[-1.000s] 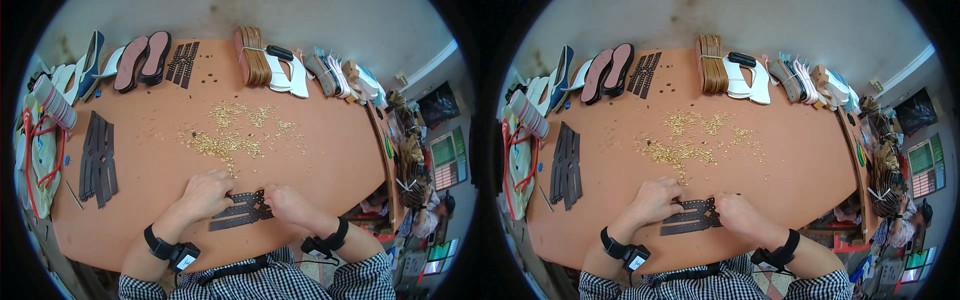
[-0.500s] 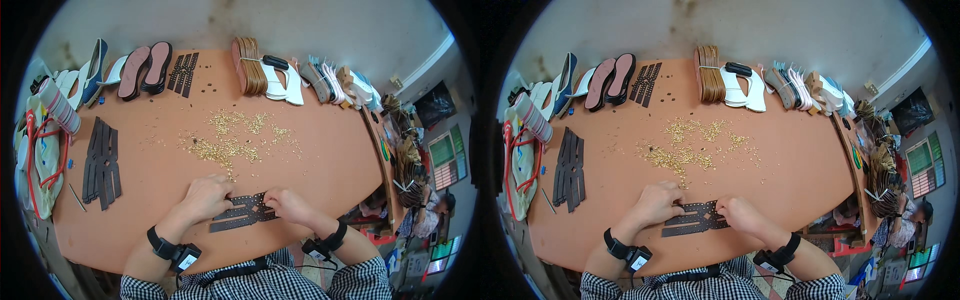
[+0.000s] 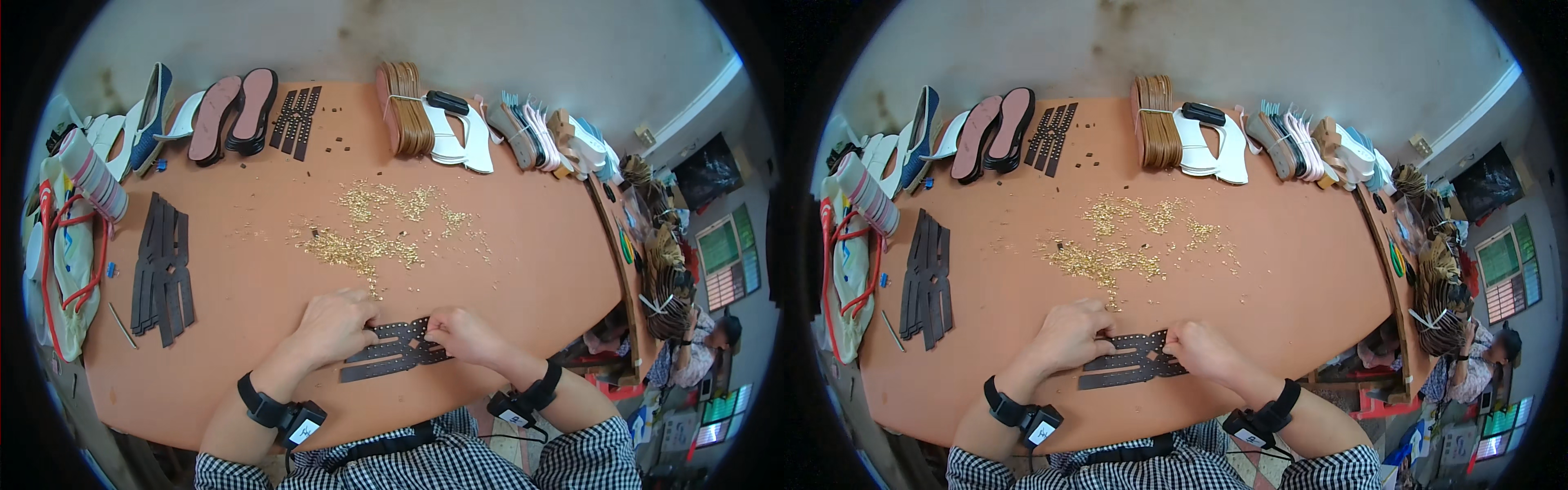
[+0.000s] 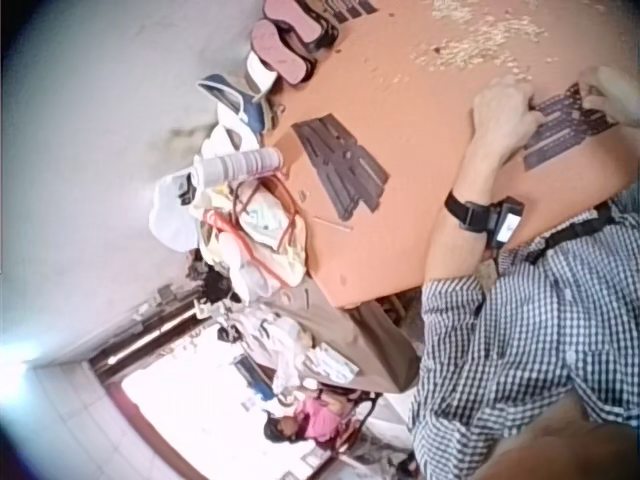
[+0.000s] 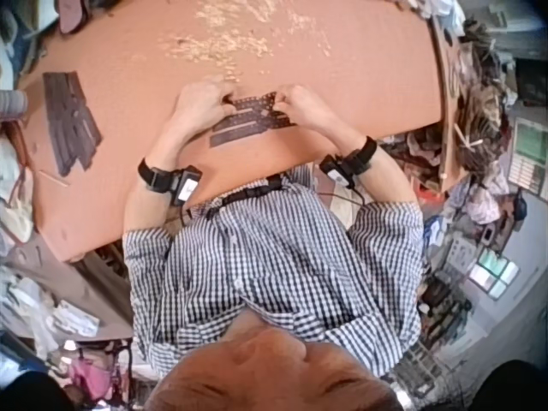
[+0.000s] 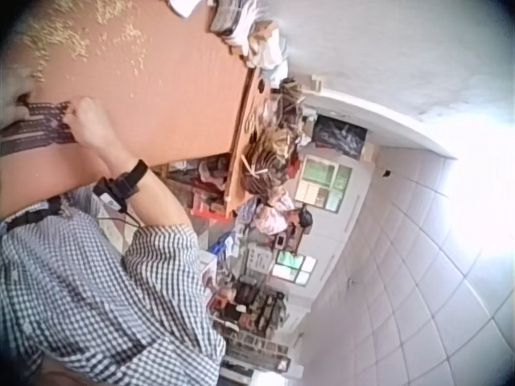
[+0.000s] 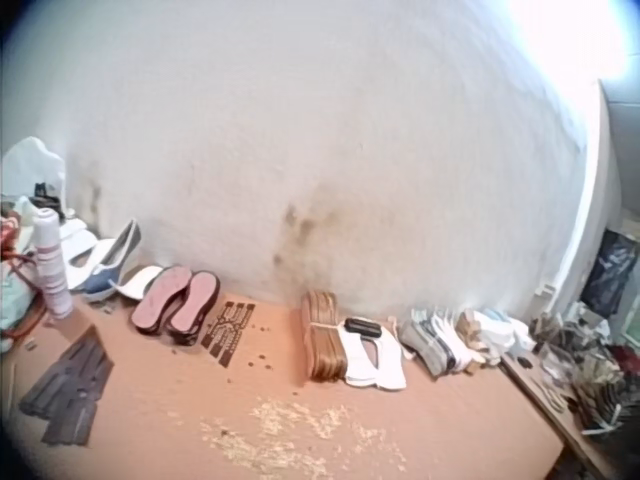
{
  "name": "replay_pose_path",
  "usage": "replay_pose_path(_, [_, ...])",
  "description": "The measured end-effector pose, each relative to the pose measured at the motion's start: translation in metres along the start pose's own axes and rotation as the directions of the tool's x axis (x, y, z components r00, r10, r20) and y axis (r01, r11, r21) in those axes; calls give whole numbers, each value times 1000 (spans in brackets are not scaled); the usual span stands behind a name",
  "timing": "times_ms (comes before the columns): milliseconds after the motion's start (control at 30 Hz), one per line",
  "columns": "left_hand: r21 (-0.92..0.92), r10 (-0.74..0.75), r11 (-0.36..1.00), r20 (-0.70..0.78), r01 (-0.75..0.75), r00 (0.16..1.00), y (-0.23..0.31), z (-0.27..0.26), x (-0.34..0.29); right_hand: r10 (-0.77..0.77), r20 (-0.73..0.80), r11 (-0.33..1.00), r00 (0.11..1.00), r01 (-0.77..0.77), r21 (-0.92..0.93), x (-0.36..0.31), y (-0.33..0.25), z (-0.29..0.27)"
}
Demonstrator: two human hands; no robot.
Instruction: Sort and arrange small decorative components onto shoe strap templates.
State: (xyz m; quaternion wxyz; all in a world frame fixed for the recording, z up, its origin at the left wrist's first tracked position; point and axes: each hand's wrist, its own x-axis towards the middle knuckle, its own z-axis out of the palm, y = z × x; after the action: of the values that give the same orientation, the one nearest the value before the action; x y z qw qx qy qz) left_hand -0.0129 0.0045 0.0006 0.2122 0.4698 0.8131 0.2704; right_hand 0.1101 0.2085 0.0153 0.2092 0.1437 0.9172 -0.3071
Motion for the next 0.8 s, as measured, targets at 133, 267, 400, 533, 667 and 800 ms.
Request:
replay_pose_path(133, [14,16,1000,-1,-16,1000,-1,0,3,-61,-24,996,998,60,-66,0,0,-1])
replay_pose_path(267, [29,35,999,-15,-35,999,-2,3,0,-117,-55,982,992,107,-157,2,1,6])
replay_pose_path(400, [60,12,998,24,-13,1000,0,2,3,-147,-61,978,987,135,-161,1,4,6])
replay_pose_path(533, [60,19,998,34,-21,999,-1,0,3,-166,-59,985,984,162,-62,0,7,4])
replay_pose_path(667, [51,-30,998,45,27,999,5,0,4,-65,-112,952,992,96,292,-9,24,0])
replay_pose_path(800, [-2,-53,999,37,53,998,4,-2,4,52,-239,974,970,3,224,-3,60,-29])
